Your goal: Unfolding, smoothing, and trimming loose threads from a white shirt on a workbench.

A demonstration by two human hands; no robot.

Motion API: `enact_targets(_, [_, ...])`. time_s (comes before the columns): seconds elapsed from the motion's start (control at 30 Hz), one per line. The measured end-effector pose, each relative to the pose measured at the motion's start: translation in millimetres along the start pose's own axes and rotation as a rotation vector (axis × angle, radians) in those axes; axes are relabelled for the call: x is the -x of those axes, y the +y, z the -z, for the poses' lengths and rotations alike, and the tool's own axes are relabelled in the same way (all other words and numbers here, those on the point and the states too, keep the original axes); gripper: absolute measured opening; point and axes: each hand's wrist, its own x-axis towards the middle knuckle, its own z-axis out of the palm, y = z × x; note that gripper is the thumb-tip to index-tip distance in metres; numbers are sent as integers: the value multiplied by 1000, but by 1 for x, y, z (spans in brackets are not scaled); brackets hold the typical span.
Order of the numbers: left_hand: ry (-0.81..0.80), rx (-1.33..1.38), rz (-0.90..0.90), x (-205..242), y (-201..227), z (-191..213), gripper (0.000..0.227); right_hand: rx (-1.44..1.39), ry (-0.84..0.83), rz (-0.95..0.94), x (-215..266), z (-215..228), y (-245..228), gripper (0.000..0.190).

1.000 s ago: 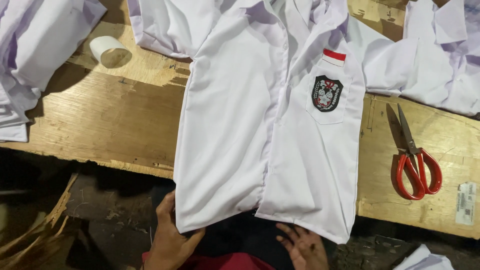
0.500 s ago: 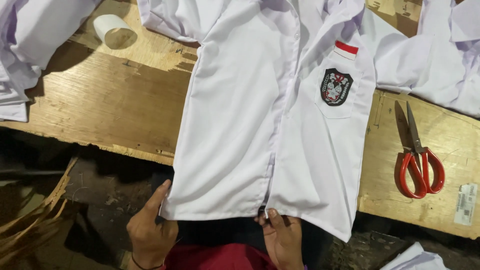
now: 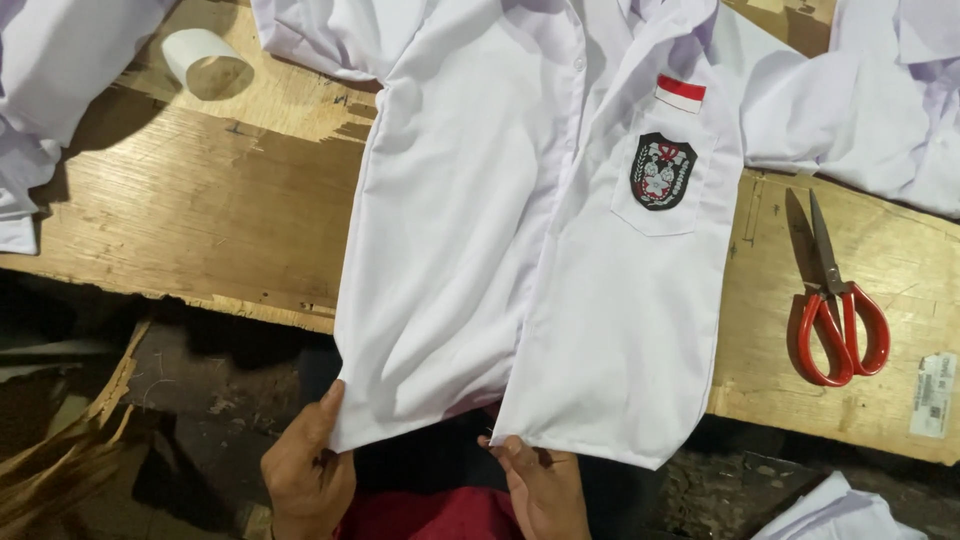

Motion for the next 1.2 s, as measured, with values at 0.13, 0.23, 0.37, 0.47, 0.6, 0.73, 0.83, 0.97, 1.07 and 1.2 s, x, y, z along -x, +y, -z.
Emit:
enact_targets(0.13, [-6,-3,-38,9,-13,0,74,-22,-1,-18,-3,3,1,16])
enact_targets(0.23, [36,-18,-38,1,-2,2,54,-100,43,60,1,-11,-13,58])
enact_targets(0.37, [103,39,114,-3,14,4,36,-142,405,9,12,-43,-46,95])
enact_targets(0.47, [136,144,330,-1,31,1,24,-106,432,6,13,-55,-58,106])
enact_targets(0.6, [267,613,550,18,15,-12,41,-121,407,-39,13,-69,-68,107])
enact_targets(0.73, [363,539,682,28,-5,-25,32,-126,438,-63,6,-59,-60,103])
enact_targets(0.83, [384,426,872,19,-5,-25,38,-133,417,-95,2,-32,-42,100])
enact_targets(0.97, [301,381,897,0,11,-16,39,191,127,-149,-3,14,-20,54])
enact_targets(1.07, [245,382,830,-7,12,-14,37,549,-215,-340,-2,9,-48,22])
enact_targets(1.2, [333,418,619,-15,17,-14,37,933,-391,-684,0,-8,-98,22])
